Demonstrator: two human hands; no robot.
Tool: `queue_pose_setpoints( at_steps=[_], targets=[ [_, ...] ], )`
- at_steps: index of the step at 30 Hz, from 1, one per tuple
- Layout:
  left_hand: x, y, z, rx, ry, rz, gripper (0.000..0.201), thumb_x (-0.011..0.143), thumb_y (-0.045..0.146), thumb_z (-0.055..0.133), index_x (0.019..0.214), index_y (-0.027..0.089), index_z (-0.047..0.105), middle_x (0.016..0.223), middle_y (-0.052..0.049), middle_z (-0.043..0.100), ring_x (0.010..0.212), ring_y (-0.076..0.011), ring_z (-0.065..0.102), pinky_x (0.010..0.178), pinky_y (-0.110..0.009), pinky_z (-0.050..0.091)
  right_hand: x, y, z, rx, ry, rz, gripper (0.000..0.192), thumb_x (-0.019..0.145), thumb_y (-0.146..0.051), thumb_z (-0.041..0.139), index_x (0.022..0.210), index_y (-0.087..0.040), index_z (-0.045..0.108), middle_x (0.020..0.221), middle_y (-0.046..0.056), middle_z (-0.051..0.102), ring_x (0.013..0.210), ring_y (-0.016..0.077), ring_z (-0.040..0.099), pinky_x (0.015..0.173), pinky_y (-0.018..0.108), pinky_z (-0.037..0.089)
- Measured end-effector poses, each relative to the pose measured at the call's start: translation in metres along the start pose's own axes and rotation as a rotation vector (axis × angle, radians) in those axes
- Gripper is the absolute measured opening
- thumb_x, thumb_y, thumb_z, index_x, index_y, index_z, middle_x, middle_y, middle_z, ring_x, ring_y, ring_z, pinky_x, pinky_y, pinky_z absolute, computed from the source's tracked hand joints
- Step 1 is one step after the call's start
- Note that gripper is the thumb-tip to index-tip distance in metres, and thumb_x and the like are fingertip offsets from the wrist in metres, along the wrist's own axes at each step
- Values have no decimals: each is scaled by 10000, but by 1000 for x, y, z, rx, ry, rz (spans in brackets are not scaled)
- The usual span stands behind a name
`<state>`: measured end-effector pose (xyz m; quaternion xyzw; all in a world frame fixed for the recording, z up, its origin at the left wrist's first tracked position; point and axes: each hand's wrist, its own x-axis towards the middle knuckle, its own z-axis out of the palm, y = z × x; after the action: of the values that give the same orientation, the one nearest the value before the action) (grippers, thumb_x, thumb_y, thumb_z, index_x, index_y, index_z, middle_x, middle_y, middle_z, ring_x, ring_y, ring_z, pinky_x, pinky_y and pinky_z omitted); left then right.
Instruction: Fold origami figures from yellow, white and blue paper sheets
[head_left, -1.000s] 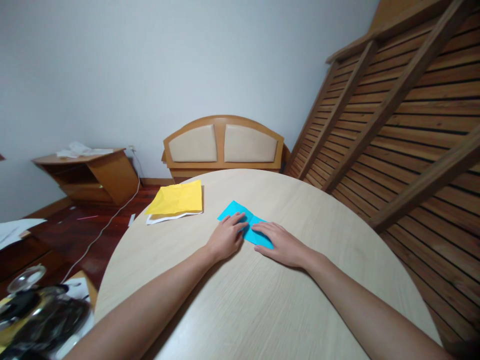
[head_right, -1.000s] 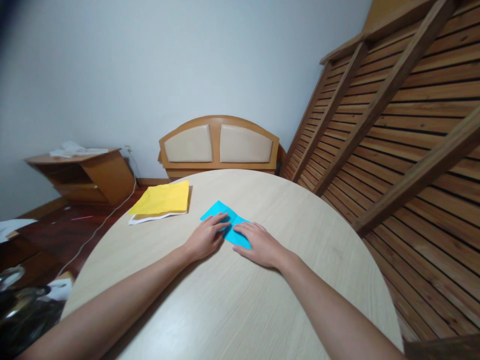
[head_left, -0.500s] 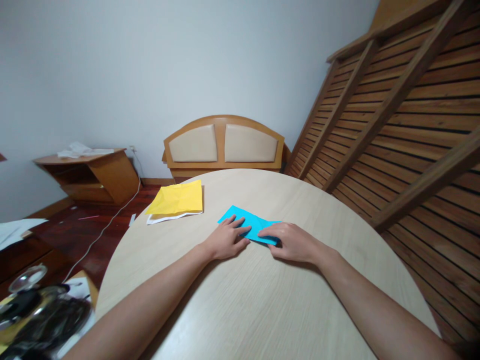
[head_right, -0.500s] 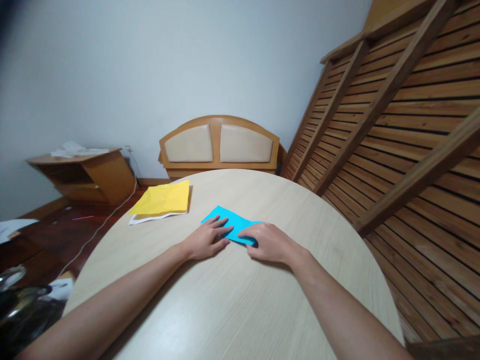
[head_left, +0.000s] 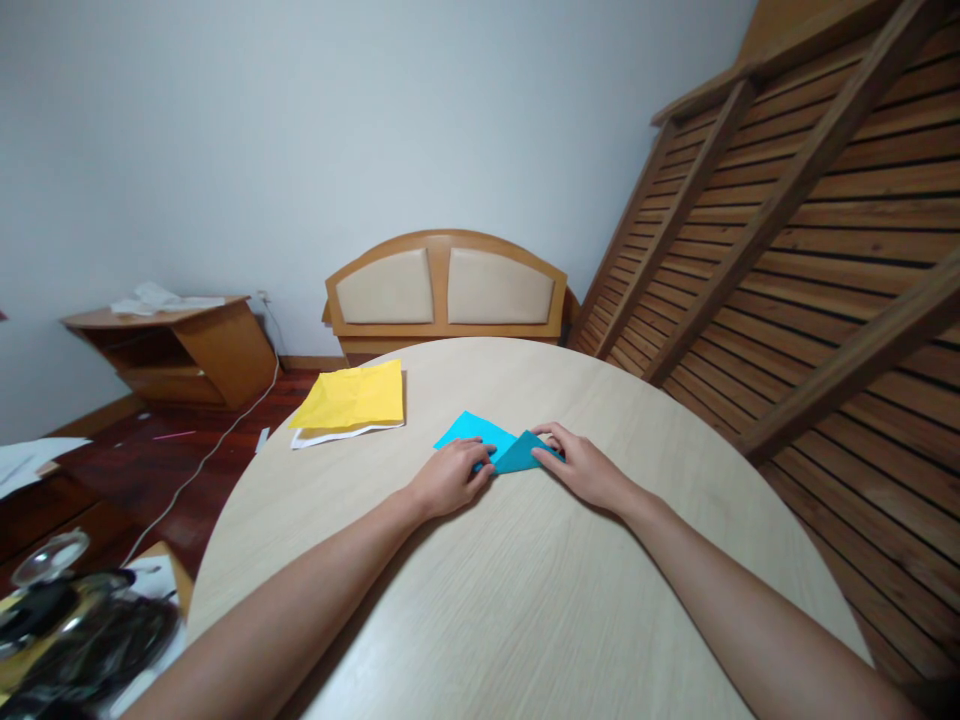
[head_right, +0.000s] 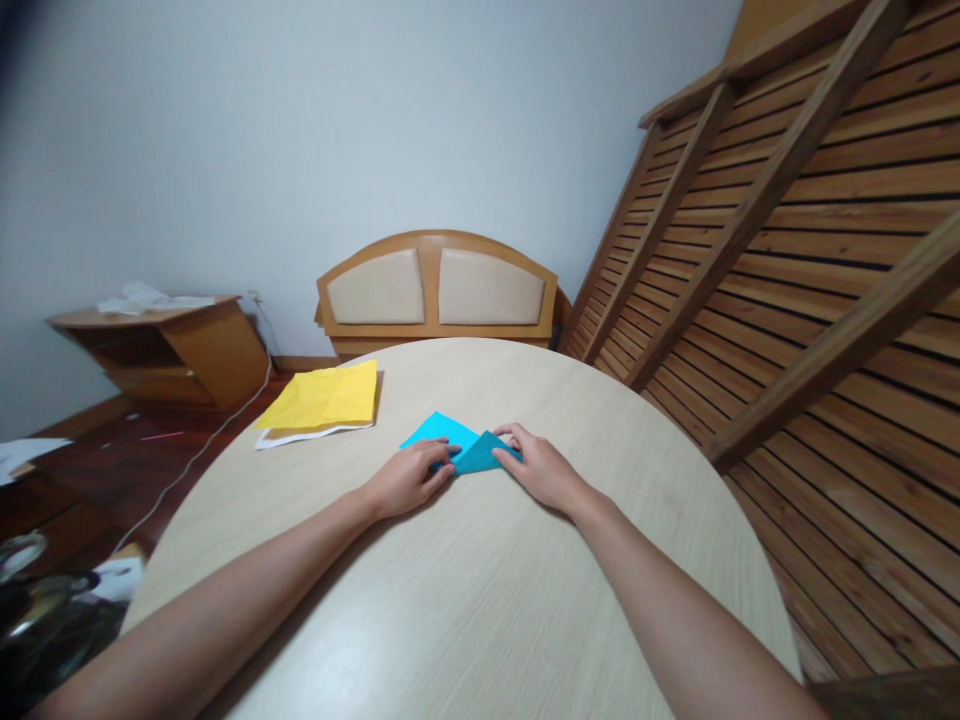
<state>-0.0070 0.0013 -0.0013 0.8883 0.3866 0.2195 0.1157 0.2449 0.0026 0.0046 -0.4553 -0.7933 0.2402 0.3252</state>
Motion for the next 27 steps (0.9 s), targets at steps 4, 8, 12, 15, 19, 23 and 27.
queue_pose_setpoints(
  at_steps=[4,8,12,15,19,23,27],
  targets=[
    [0,2,1,-17,8,-24,168,951,273,510,917,200,657,1242,-84,683,1166,-250,617,1027,-405,472,3,4,9,-32,58,39,334,966,-390,497,1229,-195,562,902,49,710,820,216,665,755,338,485],
    [0,5,1,0,32,-61,218,935,288,534,1099,184,633,1202,-106,692,1092,-255,644,960,-396,507,6,10,16,-125,127,36,386,951,-347,520,1305,-193,522,921,46,677,835,211,656,764,339,491],
    [0,6,1,24,36,34,349,953,244,498,1286,200,593,1215,-96,680,1099,-233,633,980,-373,491,8,16,19,-141,143,-58,364,943,-278,537,1300,-210,548,1123,84,658,1019,221,642,900,377,495],
    [1,4,4,71,22,63,326,972,257,474,1238,226,661,1258,-88,662,1142,-234,613,1007,-380,476,8,18,18,-200,116,-136,268,954,-252,521,1184,-215,654,1169,91,650,1078,227,620,966,406,480],
    [1,3,5,115,9,53,330,975,294,479,1219,223,690,1305,-103,638,1183,-256,590,1033,-419,461,7,18,17,-324,69,-145,256,945,-287,552,1130,-223,717,1209,104,650,1129,255,589,998,461,461],
    [0,3,3,142,6,70,333,957,318,513,1224,223,687,1300,-106,640,1186,-271,581,1036,-434,456,3,11,18,-384,4,-141,337,926,-364,595,1228,-242,683,1272,97,653,1194,285,553,1015,503,435],
    [0,6,-1,180,-9,70,322,961,318,500,1203,219,688,1271,-99,657,1148,-264,607,997,-409,487,-1,3,16,-390,-45,-137,379,927,-400,593,1264,-242,663,1325,107,625,1232,292,529,1026,508,419]
  ],
)
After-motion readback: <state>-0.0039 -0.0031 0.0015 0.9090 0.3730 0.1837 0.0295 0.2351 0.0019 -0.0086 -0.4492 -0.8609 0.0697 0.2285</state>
